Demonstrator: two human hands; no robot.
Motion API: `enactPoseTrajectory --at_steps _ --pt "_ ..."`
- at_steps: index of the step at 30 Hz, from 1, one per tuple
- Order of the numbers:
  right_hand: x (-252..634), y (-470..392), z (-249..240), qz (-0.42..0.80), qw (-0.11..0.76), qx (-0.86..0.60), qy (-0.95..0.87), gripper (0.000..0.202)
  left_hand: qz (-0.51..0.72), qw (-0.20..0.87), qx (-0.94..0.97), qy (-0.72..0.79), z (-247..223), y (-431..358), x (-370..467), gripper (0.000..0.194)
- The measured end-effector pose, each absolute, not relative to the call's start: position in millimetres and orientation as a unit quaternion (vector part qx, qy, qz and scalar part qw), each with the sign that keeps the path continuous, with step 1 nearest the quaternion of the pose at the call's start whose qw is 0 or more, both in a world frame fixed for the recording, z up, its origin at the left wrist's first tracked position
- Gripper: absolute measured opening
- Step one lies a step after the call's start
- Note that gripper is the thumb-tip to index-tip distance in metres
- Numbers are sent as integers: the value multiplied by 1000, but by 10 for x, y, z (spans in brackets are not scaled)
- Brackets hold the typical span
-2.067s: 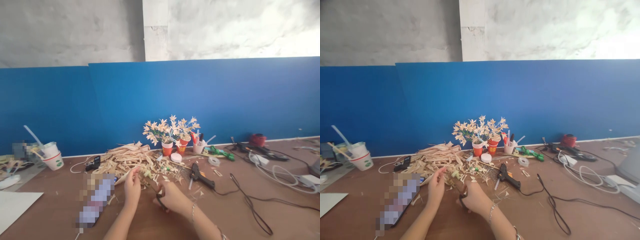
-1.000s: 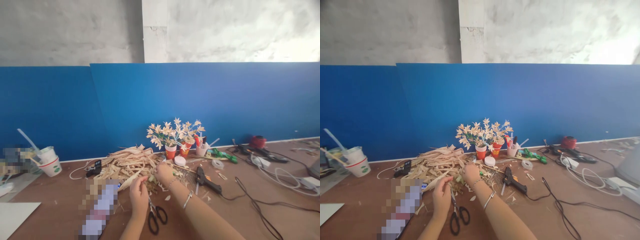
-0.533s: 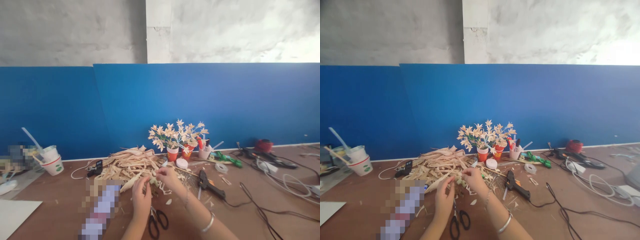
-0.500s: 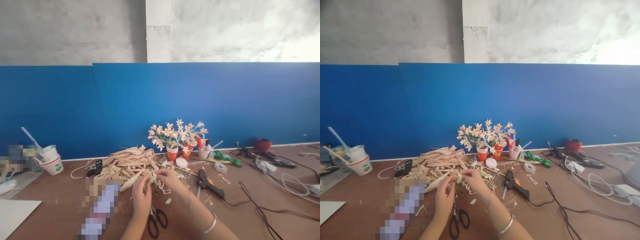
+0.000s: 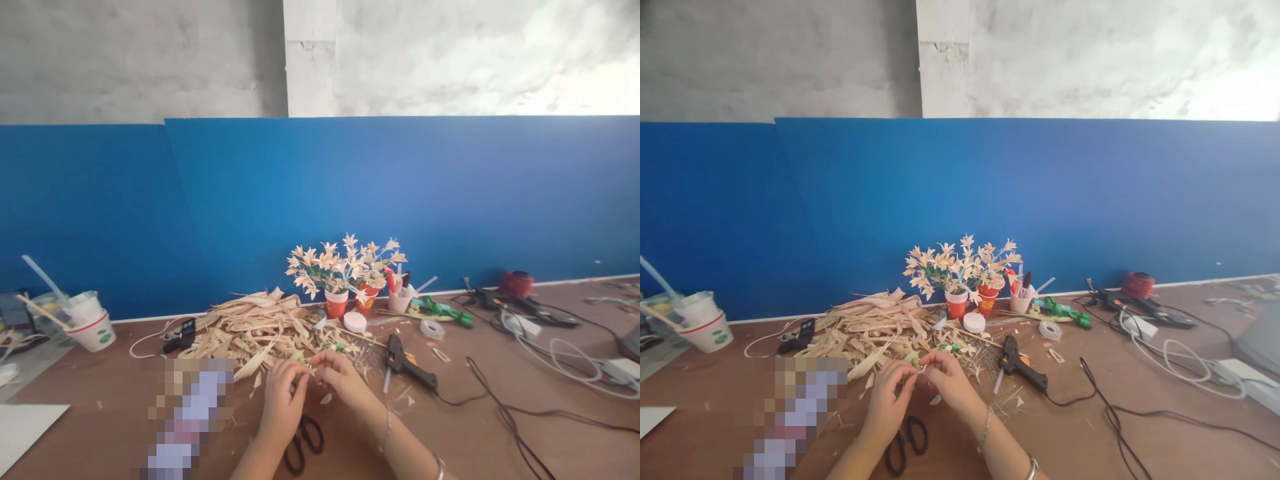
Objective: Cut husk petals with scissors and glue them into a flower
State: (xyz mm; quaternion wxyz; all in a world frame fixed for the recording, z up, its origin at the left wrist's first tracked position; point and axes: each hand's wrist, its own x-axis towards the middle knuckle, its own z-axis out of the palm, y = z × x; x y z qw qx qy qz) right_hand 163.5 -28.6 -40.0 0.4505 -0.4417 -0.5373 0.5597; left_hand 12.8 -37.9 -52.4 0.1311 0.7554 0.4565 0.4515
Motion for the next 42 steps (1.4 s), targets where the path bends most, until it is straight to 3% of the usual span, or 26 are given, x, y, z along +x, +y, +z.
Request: enactPoseTrajectory --at_steps 5,12,26,29,33,42 --pt "1613 -349 -448 292 433 -499 -692 10 446 127 754 466 -556 -388 144 12" --pt "1632 -366 -472 183 395 -506 -745 11 451 112 747 476 -604 -360 142 11" --pt "1584 -369 -516 69 408 -602 -683 8 440 43 710 549 -582 -384 196 14" --pt "1656 -311 -491 106 432 -614 -652 10 455 58 692 557 -590 -354 151 13" --pt "1646 -310 -488 182 456 -525 -696 16 448 80 702 547 -594 -344 141 12" --pt "1614 -380 -503 162 411 -490 -752 12 396 86 747 527 -556 -398 163 9"
